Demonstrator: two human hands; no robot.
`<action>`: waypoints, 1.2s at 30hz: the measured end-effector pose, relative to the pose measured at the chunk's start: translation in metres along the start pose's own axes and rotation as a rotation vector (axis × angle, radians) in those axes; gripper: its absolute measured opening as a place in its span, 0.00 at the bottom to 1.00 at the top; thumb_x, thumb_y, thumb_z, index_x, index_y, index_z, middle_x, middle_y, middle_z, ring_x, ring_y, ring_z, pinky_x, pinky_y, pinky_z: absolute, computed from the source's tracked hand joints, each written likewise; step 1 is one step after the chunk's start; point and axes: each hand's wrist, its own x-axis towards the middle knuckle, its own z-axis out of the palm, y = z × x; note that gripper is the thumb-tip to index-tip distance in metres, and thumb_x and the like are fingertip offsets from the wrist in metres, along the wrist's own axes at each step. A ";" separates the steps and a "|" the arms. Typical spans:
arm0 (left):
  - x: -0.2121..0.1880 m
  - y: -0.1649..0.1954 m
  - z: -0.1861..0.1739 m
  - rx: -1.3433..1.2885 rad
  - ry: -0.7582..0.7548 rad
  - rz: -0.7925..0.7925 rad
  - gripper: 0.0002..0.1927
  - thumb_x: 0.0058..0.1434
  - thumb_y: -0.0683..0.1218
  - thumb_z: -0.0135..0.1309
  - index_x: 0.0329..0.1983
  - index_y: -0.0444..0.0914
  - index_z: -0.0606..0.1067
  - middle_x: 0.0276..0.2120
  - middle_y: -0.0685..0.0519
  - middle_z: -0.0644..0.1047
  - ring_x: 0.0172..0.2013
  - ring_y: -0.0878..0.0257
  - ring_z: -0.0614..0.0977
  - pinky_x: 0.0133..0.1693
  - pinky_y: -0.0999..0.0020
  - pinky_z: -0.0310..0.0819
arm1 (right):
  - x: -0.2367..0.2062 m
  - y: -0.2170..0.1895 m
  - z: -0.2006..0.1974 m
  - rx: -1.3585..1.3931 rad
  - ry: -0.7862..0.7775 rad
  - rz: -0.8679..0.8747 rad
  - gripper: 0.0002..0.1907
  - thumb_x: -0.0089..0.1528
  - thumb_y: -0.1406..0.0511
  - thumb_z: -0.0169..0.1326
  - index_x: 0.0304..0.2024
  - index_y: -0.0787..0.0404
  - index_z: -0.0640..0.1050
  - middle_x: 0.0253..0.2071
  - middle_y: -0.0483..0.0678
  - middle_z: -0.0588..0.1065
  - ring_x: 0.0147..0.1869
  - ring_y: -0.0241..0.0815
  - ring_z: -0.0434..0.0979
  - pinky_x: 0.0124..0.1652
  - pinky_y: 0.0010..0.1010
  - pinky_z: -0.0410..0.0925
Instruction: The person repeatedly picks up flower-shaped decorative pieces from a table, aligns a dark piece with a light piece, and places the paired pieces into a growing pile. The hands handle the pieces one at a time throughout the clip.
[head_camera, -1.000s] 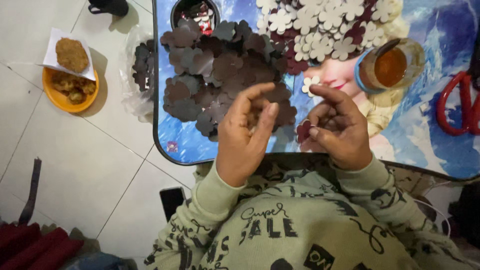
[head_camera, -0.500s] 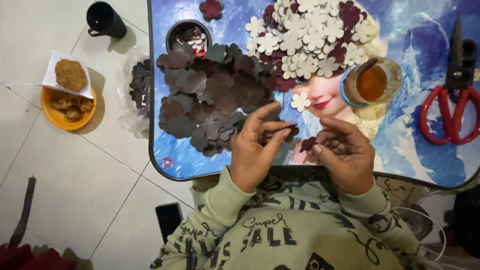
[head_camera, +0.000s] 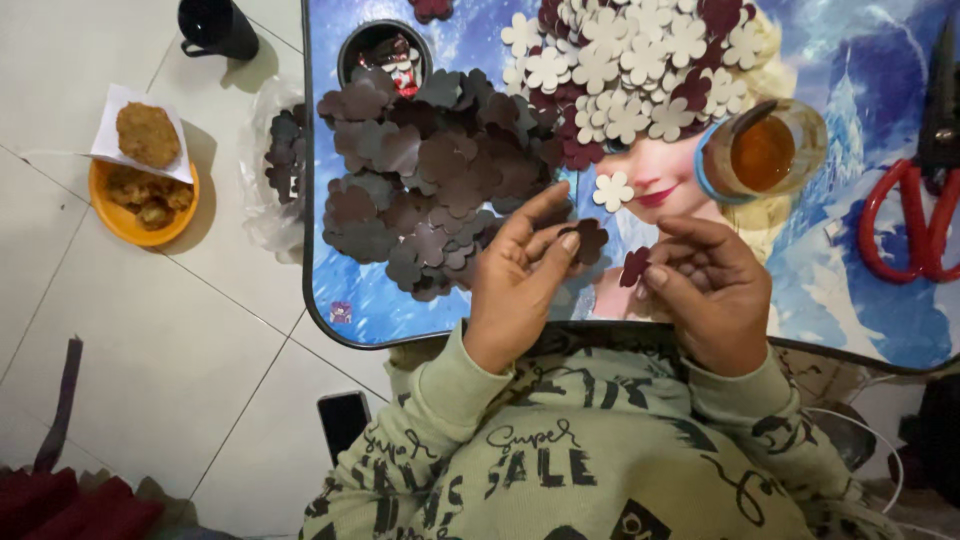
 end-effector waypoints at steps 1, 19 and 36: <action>0.001 -0.001 0.000 -0.015 -0.017 -0.033 0.27 0.72 0.40 0.50 0.73 0.36 0.63 0.52 0.50 0.80 0.48 0.68 0.81 0.48 0.72 0.77 | 0.001 0.000 0.000 0.014 -0.010 0.003 0.23 0.65 0.78 0.56 0.62 0.69 0.72 0.44 0.50 0.76 0.45 0.34 0.77 0.45 0.24 0.73; 0.001 -0.007 0.012 -0.185 -0.061 -0.157 0.29 0.74 0.41 0.40 0.78 0.38 0.55 0.50 0.54 0.80 0.47 0.69 0.82 0.53 0.65 0.80 | 0.009 -0.006 -0.003 -0.046 0.035 -0.007 0.21 0.65 0.79 0.55 0.62 0.69 0.72 0.41 0.49 0.76 0.40 0.32 0.76 0.43 0.22 0.71; 0.002 -0.014 0.008 -0.132 -0.128 -0.077 0.30 0.78 0.39 0.39 0.83 0.38 0.51 0.54 0.48 0.79 0.51 0.67 0.81 0.55 0.71 0.77 | 0.021 -0.018 0.018 -0.198 -0.083 -0.003 0.25 0.64 0.78 0.56 0.64 0.69 0.71 0.42 0.47 0.75 0.43 0.30 0.73 0.43 0.19 0.69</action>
